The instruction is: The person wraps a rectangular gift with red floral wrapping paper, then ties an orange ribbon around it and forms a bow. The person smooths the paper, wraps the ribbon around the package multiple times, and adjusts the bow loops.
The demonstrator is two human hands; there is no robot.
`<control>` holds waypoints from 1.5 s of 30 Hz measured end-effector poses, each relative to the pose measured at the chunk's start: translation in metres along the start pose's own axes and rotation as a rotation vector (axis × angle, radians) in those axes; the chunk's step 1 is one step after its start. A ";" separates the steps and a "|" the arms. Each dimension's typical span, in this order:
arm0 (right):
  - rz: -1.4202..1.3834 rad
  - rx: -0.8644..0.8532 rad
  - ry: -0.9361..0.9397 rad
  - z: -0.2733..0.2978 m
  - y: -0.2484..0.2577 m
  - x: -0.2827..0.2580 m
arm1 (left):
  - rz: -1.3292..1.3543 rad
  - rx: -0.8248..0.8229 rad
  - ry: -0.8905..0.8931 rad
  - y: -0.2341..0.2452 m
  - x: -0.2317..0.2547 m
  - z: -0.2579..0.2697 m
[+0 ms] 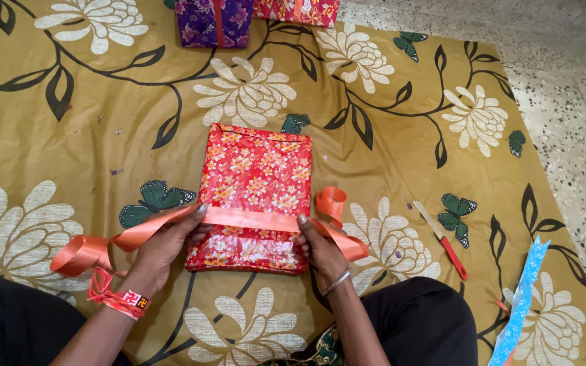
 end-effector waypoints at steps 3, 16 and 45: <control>0.002 -0.010 0.025 -0.002 0.001 0.002 | 0.018 -0.022 -0.044 -0.001 0.005 -0.004; 0.117 0.091 0.265 -0.002 -0.003 -0.032 | -0.002 0.052 -0.259 -0.001 0.048 0.002; 0.238 0.214 0.332 -0.034 0.008 -0.049 | 0.101 0.132 -0.124 -0.002 0.039 -0.038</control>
Point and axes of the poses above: each hand's wrist, its own z-axis away from the middle knuckle, its own y-axis out of the back of the hand, x = y × z, the point moved 9 cm from there along -z, towards the middle knuckle, and after that the axes turned 8 degrees about y, right-handed, at the moved point
